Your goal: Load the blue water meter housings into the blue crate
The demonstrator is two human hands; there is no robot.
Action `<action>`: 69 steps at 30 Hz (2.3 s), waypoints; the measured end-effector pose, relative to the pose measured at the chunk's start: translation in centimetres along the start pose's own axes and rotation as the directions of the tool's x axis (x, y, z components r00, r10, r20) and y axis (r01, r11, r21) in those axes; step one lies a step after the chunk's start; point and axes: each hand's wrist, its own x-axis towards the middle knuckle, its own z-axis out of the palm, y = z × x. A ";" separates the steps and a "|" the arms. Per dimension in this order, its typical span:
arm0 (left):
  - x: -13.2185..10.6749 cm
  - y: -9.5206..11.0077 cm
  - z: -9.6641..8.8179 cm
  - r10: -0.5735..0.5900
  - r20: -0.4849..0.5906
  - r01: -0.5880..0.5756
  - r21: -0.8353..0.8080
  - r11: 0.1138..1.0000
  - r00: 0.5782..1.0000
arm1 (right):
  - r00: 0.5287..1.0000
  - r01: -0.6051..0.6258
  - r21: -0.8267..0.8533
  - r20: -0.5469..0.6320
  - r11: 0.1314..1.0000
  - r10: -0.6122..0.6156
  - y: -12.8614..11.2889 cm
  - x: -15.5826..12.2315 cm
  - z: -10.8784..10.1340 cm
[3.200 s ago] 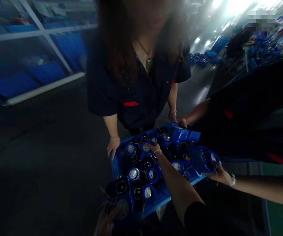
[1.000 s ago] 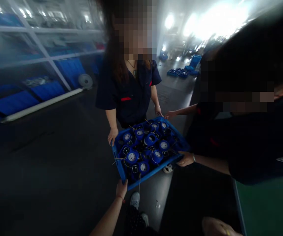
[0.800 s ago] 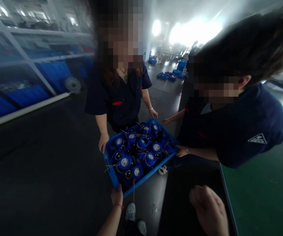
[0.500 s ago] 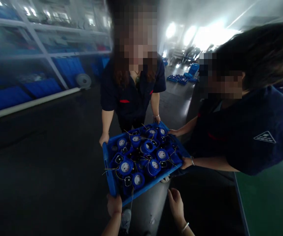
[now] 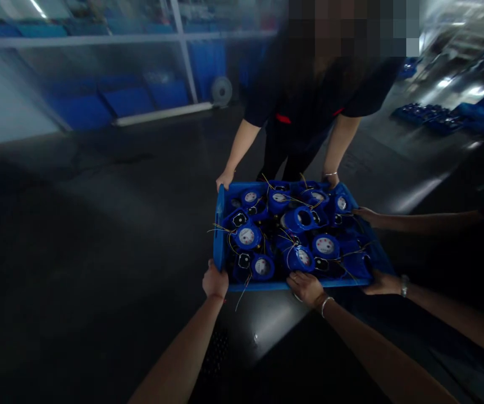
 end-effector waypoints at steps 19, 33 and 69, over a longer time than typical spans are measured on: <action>29.4 9.9 -7.9 0.312 -0.073 -0.305 0.099 0.947 0.947 | 0.966 -0.161 -0.225 -0.234 0.961 0.107 1.8 27.5 2.0; 40.0 19.3 -10.5 0.439 -0.033 -0.423 0.212 0.881 0.898 | 0.935 -0.328 -0.225 -0.215 0.917 0.282 4.0 37.0 -3.0; 53.9 38.6 -10.7 0.589 0.006 -0.559 0.321 0.764 0.808 | 0.805 -0.580 -0.112 -0.233 0.807 0.546 14.4 51.0 -4.9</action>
